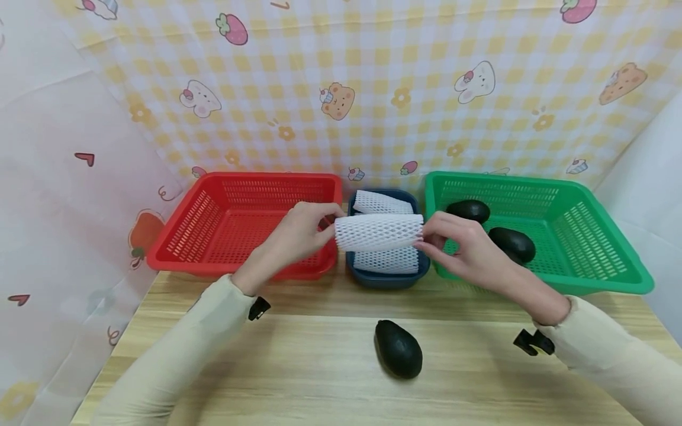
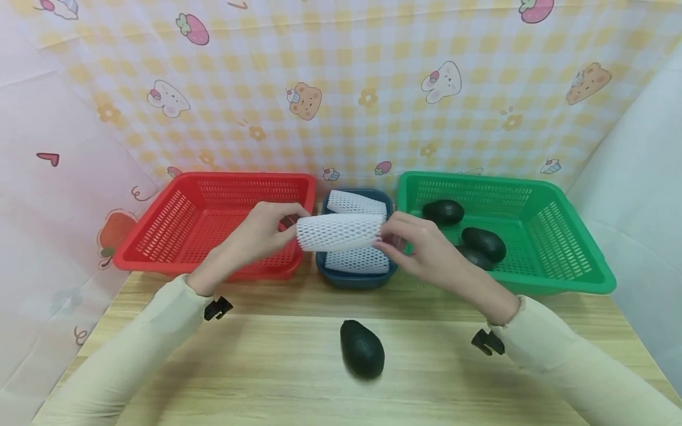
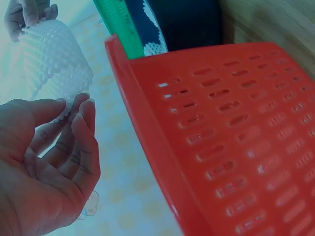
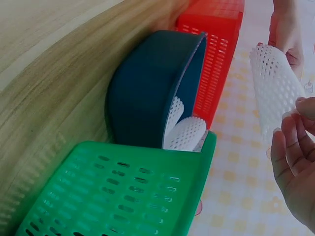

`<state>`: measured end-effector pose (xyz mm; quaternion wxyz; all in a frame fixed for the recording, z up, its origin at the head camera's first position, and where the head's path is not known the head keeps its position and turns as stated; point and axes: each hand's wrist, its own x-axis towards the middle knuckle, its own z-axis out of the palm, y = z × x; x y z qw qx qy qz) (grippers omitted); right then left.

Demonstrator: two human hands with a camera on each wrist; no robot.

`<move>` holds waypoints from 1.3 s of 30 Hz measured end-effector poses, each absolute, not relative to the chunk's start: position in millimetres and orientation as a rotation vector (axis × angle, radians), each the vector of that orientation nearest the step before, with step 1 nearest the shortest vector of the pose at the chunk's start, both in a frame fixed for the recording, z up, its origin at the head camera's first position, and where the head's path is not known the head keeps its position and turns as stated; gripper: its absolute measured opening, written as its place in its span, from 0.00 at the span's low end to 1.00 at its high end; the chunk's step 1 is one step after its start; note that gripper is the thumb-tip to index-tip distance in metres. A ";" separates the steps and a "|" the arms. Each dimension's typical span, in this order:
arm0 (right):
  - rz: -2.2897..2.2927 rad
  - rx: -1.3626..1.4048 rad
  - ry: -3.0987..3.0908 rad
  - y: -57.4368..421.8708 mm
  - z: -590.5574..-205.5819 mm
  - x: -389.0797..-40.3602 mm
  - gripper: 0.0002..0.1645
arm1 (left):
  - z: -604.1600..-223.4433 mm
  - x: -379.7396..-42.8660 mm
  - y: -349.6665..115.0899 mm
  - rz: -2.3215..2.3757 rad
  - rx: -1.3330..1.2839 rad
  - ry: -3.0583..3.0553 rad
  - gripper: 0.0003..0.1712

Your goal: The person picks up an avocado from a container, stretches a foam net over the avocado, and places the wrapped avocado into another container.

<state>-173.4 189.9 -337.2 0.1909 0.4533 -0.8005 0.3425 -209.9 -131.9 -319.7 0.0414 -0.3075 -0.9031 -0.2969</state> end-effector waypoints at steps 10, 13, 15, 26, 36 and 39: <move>0.930 1.373 -2.289 184.1 -342.0 -166.1 0.21 | -317.7 -218.0 -147.2 -0.824 -0.911 -2.659 0.11; 0.907 1.468 -2.246 180.4 -341.4 -159.9 0.19 | -317.9 -218.7 -150.3 -0.810 -0.906 -2.626 0.10; 0.879 1.523 -2.214 177.6 -340.5 -155.5 0.17 | -318.2 -218.9 -151.2 -0.798 -0.916 -2.607 0.10; 0.835 1.554 -2.115 171.5 -334.7 -147.3 0.12 | -319.6 -216.4 -151.1 -0.753 -0.938 -2.601 0.15; 0.877 1.135 -2.287 186.8 -330.3 -158.8 0.11 | -320.2 -216.1 -153.9 -0.824 -0.944 -2.585 0.17; 0.833 1.023 -2.368 190.5 -331.6 -160.2 0.07 | -319.8 -216.3 -155.2 -0.845 -0.935 -2.584 0.16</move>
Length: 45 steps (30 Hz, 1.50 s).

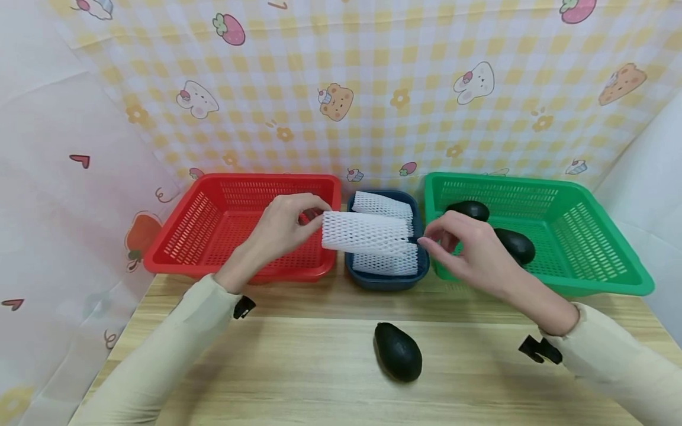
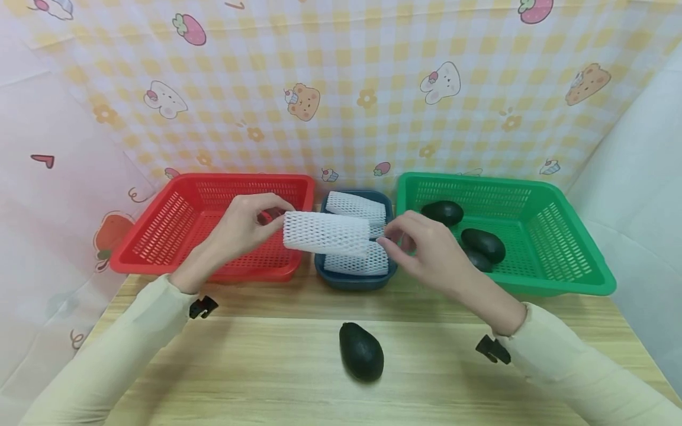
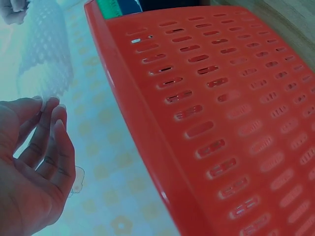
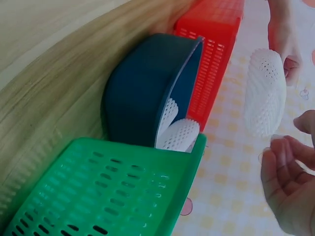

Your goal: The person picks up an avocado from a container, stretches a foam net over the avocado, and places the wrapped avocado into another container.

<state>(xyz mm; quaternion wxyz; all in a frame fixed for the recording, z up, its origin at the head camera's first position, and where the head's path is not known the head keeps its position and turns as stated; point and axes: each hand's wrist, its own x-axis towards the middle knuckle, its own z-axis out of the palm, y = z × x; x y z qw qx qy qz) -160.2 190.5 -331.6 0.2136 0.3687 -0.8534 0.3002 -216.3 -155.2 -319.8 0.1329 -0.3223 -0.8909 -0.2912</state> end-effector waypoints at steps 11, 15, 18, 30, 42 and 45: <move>0.713 0.954 -2.611 183.4 -339.3 -147.0 0.10 | -319.8 -215.7 -154.5 -0.861 -0.931 -2.563 0.17; 0.703 0.989 -2.673 176.0 -344.8 -139.6 0.12 | -320.3 -216.0 -153.9 -0.861 -0.925 -2.560 0.16; 0.679 1.020 -2.744 170.2 -350.7 -133.7 0.16 | -321.3 -216.2 -154.2 -0.861 -0.922 -2.554 0.16; 0.598 1.052 -3.116 151.3 -372.2 -114.7 0.36 | -324.2 -217.4 -155.4 -0.887 -0.938 -2.530 0.18; 0.557 1.082 -3.255 143.4 -380.5 -105.6 0.40 | -325.6 -215.7 -154.4 -0.877 -0.941 -2.547 0.16; 0.596 1.116 -3.260 143.3 -382.8 -103.0 0.38 | -325.9 -214.8 -154.5 -0.877 -0.937 -2.556 0.17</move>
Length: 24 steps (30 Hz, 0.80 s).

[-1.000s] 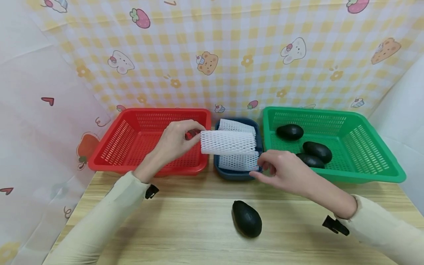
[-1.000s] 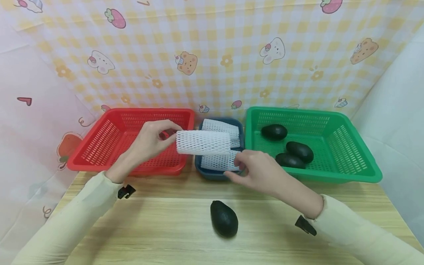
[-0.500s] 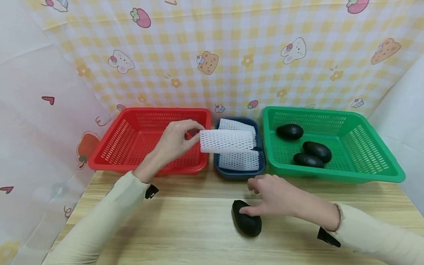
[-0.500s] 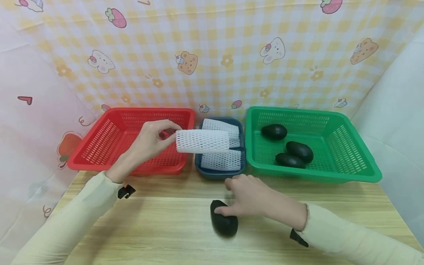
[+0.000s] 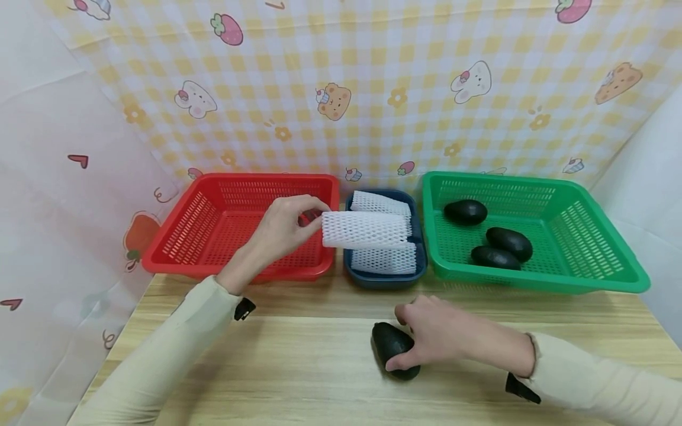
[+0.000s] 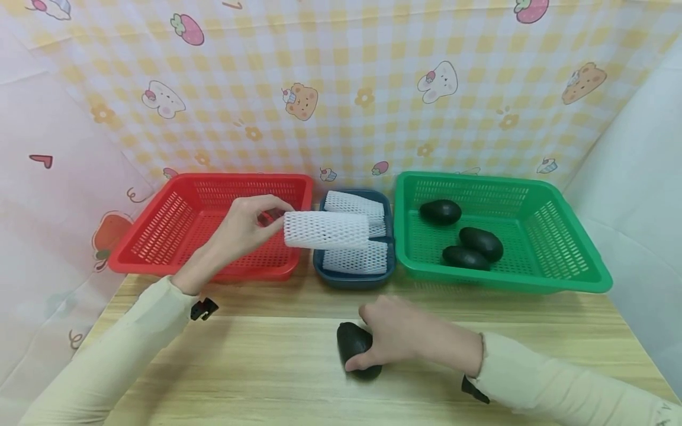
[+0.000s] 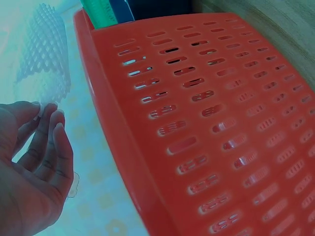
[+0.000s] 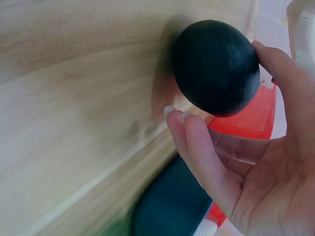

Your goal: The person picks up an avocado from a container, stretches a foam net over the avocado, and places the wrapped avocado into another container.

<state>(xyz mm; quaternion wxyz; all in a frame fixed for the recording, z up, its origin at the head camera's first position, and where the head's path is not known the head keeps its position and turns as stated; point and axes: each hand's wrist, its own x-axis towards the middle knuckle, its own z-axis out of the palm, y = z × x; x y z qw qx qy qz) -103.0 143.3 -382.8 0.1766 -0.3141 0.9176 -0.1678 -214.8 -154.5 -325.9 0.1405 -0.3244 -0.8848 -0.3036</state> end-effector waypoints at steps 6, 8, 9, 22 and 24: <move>-0.515 -0.924 2.551 141.5 -388.9 -101.1 0.32 | -327.2 -215.6 -154.6 -0.881 -0.939 -2.563 0.18; -0.523 -0.936 2.545 141.4 -390.3 -101.3 0.31 | -327.3 -216.2 -154.5 -0.883 -0.942 -2.566 0.18; -0.530 -0.942 2.540 141.3 -390.8 -101.7 0.30 | -327.2 -216.4 -154.7 -0.883 -0.943 -2.570 0.18; -0.578 -1.008 2.490 146.8 -390.6 -109.9 0.27 | -330.4 -217.2 -156.4 -0.873 -0.959 -2.579 0.18; -0.579 -0.993 2.494 148.7 -389.1 -112.2 0.27 | -331.0 -217.6 -157.1 -0.873 -0.959 -2.577 0.18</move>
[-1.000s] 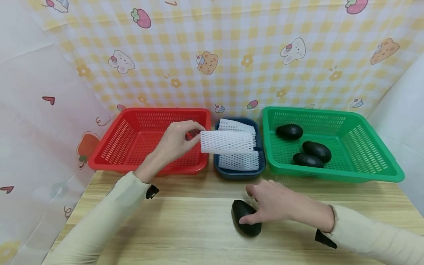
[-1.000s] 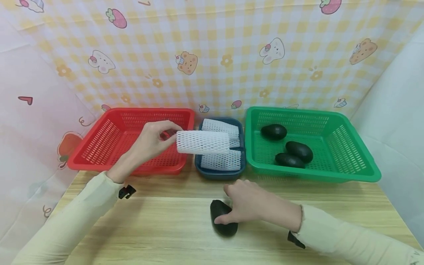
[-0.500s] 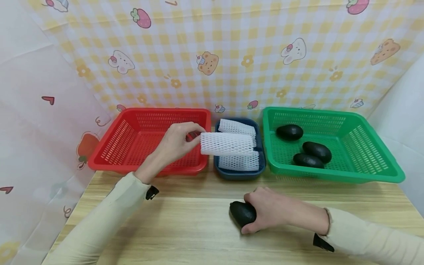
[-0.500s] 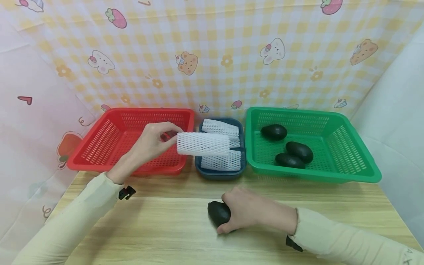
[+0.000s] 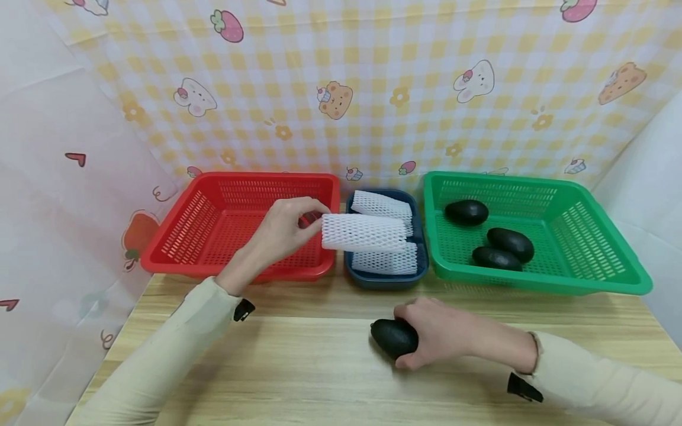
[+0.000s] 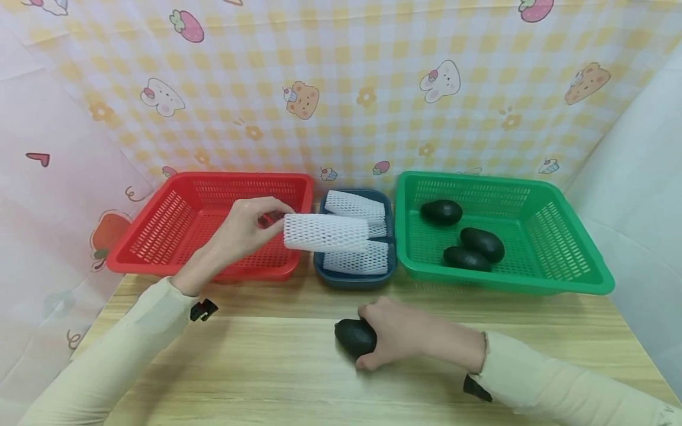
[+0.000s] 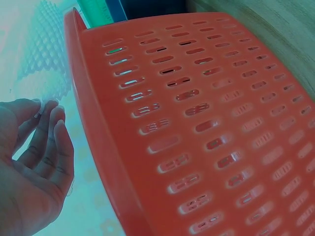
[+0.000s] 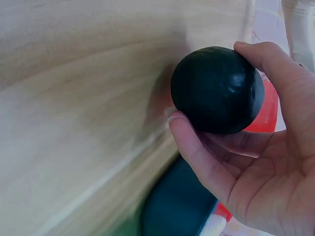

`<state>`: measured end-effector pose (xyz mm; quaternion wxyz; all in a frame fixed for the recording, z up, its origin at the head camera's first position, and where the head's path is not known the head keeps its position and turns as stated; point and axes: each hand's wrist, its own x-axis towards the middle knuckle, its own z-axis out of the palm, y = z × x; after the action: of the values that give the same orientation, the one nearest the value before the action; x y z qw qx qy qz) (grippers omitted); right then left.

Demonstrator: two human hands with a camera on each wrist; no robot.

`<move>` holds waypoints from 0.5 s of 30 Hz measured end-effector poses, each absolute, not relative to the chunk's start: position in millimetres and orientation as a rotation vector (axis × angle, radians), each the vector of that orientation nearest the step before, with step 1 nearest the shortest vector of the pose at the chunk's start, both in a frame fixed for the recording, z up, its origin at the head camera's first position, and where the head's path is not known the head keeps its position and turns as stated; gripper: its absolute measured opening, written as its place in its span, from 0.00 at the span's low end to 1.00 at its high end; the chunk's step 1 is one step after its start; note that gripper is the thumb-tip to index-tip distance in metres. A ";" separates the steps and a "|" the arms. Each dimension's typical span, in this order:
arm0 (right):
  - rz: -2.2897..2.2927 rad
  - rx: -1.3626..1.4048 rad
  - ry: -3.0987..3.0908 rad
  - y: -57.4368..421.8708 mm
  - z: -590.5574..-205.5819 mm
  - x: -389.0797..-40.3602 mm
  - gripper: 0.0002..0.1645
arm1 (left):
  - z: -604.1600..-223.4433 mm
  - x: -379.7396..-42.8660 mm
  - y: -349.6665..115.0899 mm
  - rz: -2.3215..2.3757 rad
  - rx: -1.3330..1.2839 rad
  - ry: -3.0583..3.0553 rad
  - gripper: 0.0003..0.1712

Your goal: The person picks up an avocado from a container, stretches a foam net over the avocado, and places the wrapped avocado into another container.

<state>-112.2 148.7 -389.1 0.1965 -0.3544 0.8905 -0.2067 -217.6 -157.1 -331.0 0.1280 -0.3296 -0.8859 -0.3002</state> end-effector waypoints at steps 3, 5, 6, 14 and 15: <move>-0.563 -0.949 2.515 150.9 -383.3 -114.9 0.29 | -330.8 -217.9 -157.3 -0.876 -0.961 -2.569 0.18; -0.553 -0.930 2.532 152.6 -378.5 -116.7 0.31 | -330.7 -217.9 -157.4 -0.880 -0.963 -2.568 0.17; -0.547 -0.926 2.541 153.6 -376.4 -117.4 0.32 | -330.7 -217.9 -157.5 -0.881 -0.962 -2.568 0.17; -0.555 -0.944 2.608 160.8 -366.2 -121.8 0.29 | -332.0 -217.4 -158.6 -0.893 -0.952 -2.566 0.17; -0.564 -0.948 2.616 161.7 -364.5 -122.0 0.29 | -332.1 -217.6 -158.7 -0.895 -0.956 -2.563 0.16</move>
<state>-122.0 161.7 -364.5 0.1509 -0.3301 0.9109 -0.1963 -217.6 -158.7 -332.1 0.1313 -0.3291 -0.8829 -0.3082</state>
